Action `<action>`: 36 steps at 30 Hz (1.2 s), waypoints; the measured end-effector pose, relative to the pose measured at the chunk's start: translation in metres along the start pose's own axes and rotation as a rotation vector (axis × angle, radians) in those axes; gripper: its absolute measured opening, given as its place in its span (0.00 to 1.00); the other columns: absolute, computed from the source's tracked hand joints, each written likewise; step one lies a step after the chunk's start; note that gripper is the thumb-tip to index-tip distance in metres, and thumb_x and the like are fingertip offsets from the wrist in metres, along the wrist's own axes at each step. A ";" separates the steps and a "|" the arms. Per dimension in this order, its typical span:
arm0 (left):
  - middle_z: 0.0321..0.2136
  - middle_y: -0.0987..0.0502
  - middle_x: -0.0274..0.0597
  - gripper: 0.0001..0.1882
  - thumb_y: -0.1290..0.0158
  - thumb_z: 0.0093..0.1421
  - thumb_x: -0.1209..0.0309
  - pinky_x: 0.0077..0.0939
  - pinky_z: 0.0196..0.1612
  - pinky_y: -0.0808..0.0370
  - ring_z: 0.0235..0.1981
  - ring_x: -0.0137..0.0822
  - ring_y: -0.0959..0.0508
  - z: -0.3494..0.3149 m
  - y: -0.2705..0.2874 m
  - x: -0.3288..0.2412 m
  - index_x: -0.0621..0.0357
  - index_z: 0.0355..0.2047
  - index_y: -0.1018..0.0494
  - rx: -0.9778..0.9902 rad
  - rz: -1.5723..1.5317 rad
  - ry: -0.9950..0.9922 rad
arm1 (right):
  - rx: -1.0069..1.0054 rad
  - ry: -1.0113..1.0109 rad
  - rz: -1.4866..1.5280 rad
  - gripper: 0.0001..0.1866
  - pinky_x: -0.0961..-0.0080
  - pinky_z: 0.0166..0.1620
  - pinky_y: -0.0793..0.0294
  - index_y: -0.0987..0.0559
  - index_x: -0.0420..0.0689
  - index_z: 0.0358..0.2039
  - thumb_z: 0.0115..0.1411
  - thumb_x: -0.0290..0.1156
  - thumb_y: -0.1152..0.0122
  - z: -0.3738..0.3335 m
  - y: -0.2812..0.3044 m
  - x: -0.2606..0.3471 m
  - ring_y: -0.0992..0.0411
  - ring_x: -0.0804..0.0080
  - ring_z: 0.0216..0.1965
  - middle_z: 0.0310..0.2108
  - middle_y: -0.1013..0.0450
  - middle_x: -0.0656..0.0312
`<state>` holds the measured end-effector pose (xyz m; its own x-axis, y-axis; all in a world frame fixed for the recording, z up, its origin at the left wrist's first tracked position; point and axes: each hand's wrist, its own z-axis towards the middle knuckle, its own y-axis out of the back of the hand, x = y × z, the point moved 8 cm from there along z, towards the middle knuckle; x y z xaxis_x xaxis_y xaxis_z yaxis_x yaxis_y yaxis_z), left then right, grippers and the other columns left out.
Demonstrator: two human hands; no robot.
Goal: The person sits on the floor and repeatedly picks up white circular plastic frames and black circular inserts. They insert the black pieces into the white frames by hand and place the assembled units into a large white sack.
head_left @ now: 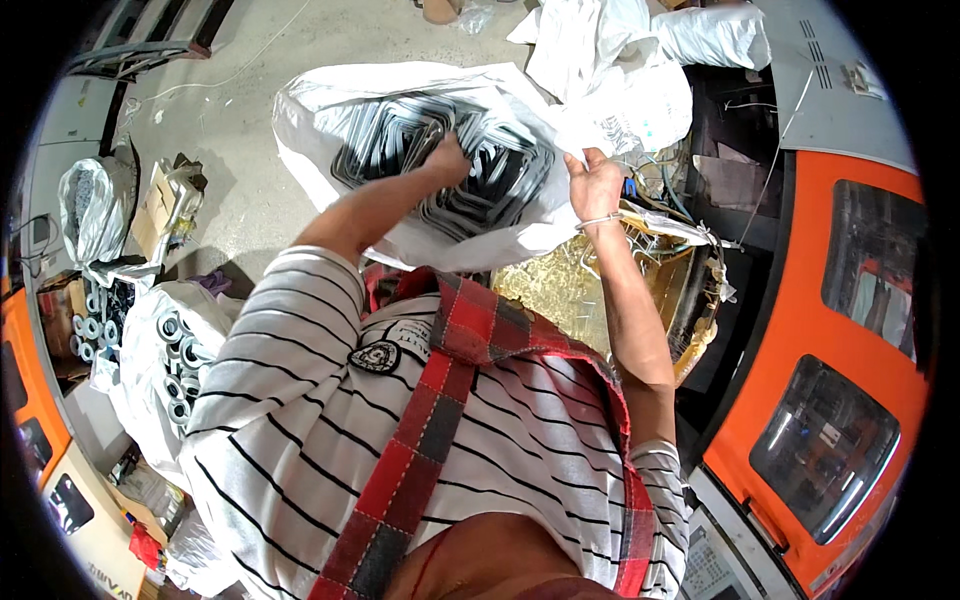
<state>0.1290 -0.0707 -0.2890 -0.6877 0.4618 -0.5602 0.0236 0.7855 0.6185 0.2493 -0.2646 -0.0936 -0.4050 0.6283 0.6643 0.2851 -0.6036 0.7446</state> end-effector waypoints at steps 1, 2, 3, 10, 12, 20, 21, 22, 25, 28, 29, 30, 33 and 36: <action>0.47 0.34 0.70 0.33 0.46 0.49 0.65 0.41 0.52 0.33 0.50 0.56 0.31 -0.001 -0.002 0.000 0.72 0.49 0.47 -0.002 -0.002 0.011 | 0.018 -0.018 -0.002 0.13 0.73 0.34 0.29 0.23 0.36 0.33 0.52 0.33 0.38 -0.006 0.002 0.001 0.25 0.65 0.28 0.28 0.24 0.50; 0.48 0.36 0.70 0.34 0.45 0.49 0.65 0.41 0.53 0.34 0.51 0.57 0.32 -0.002 -0.002 0.000 0.71 0.50 0.48 -0.003 -0.004 0.022 | 0.019 -0.038 -0.018 0.13 0.73 0.33 0.29 0.23 0.36 0.33 0.52 0.33 0.38 -0.005 0.004 0.004 0.25 0.65 0.28 0.27 0.24 0.50; 0.49 0.37 0.70 0.36 0.44 0.49 0.64 0.42 0.54 0.35 0.53 0.57 0.34 -0.004 0.004 -0.003 0.71 0.50 0.48 -0.016 -0.008 0.032 | 0.015 -0.047 -0.032 0.13 0.72 0.33 0.29 0.23 0.37 0.33 0.52 0.33 0.38 -0.002 0.005 0.007 0.26 0.66 0.27 0.27 0.24 0.50; 0.49 0.41 0.66 0.58 0.37 0.42 0.52 0.45 0.57 0.43 0.52 0.58 0.40 -0.051 0.044 -0.050 0.79 0.57 0.61 -0.287 0.210 -0.187 | -0.013 -0.064 0.072 0.13 0.71 0.31 0.28 0.24 0.43 0.34 0.47 0.32 0.37 -0.006 0.010 -0.010 0.27 0.64 0.24 0.21 0.26 0.56; 0.47 0.40 0.60 0.56 0.39 0.43 0.52 0.42 0.56 0.43 0.49 0.52 0.38 -0.071 0.056 -0.072 0.75 0.59 0.58 -0.363 0.320 -0.232 | 0.028 -0.118 0.145 0.13 0.72 0.30 0.29 0.24 0.44 0.35 0.47 0.30 0.38 -0.005 0.011 -0.005 0.29 0.66 0.22 0.22 0.28 0.58; 0.59 0.48 0.59 0.41 0.50 0.54 0.50 0.44 0.63 0.53 0.61 0.57 0.50 -0.085 0.059 -0.083 0.64 0.60 0.48 -0.359 0.281 -0.197 | -0.163 0.274 0.137 0.15 0.80 0.30 0.34 0.22 0.43 0.37 0.48 0.19 0.46 -0.016 0.040 0.046 0.34 0.77 0.26 0.30 0.29 0.60; 0.58 0.45 0.59 0.41 0.48 0.53 0.51 0.45 0.61 0.50 0.59 0.58 0.47 -0.099 0.072 -0.082 0.64 0.59 0.46 -0.398 0.204 -0.289 | -0.151 0.255 0.160 0.15 0.80 0.31 0.34 0.22 0.44 0.38 0.48 0.18 0.47 -0.022 0.037 0.047 0.33 0.76 0.27 0.31 0.29 0.61; 0.54 0.39 0.61 0.36 0.46 0.52 0.54 0.44 0.59 0.46 0.55 0.55 0.40 -0.108 0.075 -0.074 0.64 0.55 0.40 -0.550 0.100 -0.427 | -0.124 0.254 0.198 0.16 0.80 0.31 0.34 0.22 0.44 0.38 0.49 0.17 0.48 -0.027 0.032 0.048 0.33 0.76 0.28 0.31 0.29 0.62; 0.47 0.34 0.59 0.25 0.45 0.50 0.67 0.42 0.51 0.35 0.46 0.49 0.32 -0.164 0.116 -0.066 0.70 0.46 0.34 -0.770 -0.008 -0.669 | -0.163 0.133 0.556 0.19 0.73 0.40 0.28 0.26 0.36 0.42 0.47 0.14 0.49 -0.031 0.018 0.008 0.30 0.68 0.36 0.34 0.27 0.56; 0.48 0.36 0.59 0.26 0.45 0.49 0.76 0.40 0.53 0.35 0.51 0.51 0.34 -0.224 0.176 -0.055 0.70 0.49 0.37 -0.938 -0.184 -0.659 | -0.288 0.228 0.194 0.22 0.72 0.40 0.32 0.26 0.36 0.44 0.45 0.15 0.48 -0.033 0.046 -0.016 0.31 0.66 0.37 0.40 0.28 0.55; 0.49 0.36 0.59 0.27 0.45 0.49 0.76 0.40 0.55 0.36 0.53 0.51 0.36 -0.247 0.199 -0.038 0.70 0.50 0.37 -1.041 -0.147 -0.698 | -0.250 0.214 0.144 0.21 0.73 0.43 0.32 0.26 0.36 0.44 0.46 0.17 0.47 -0.027 0.044 0.000 0.31 0.65 0.38 0.40 0.28 0.55; 0.50 0.37 0.59 0.28 0.45 0.49 0.76 0.40 0.56 0.37 0.55 0.52 0.38 -0.272 0.217 -0.019 0.70 0.51 0.38 -1.123 -0.109 -0.742 | -0.221 0.184 0.081 0.21 0.73 0.45 0.33 0.26 0.37 0.45 0.47 0.18 0.46 -0.025 0.047 0.016 0.31 0.65 0.39 0.40 0.27 0.55; 0.51 0.37 0.57 0.27 0.46 0.51 0.75 0.37 0.54 0.35 0.52 0.54 0.34 -0.319 0.268 0.056 0.64 0.52 0.38 -1.247 -0.307 -0.526 | -0.296 0.352 -0.101 0.19 0.72 0.40 0.33 0.26 0.38 0.44 0.49 0.25 0.40 -0.007 0.053 0.068 0.34 0.64 0.32 0.39 0.28 0.55; 0.51 0.36 0.56 0.27 0.47 0.51 0.74 0.35 0.54 0.34 0.52 0.51 0.33 -0.343 0.300 0.135 0.63 0.53 0.38 -1.323 -0.292 -0.359 | -0.386 0.418 0.076 0.16 0.72 0.38 0.33 0.26 0.37 0.43 0.54 0.26 0.42 -0.008 0.043 0.160 0.34 0.67 0.32 0.38 0.28 0.56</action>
<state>-0.2056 0.0864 0.0097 -0.3235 0.5880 -0.7413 -0.9173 -0.0026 0.3982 0.1901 -0.1934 0.0440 -0.7273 0.3760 0.5741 0.0208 -0.8241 0.5660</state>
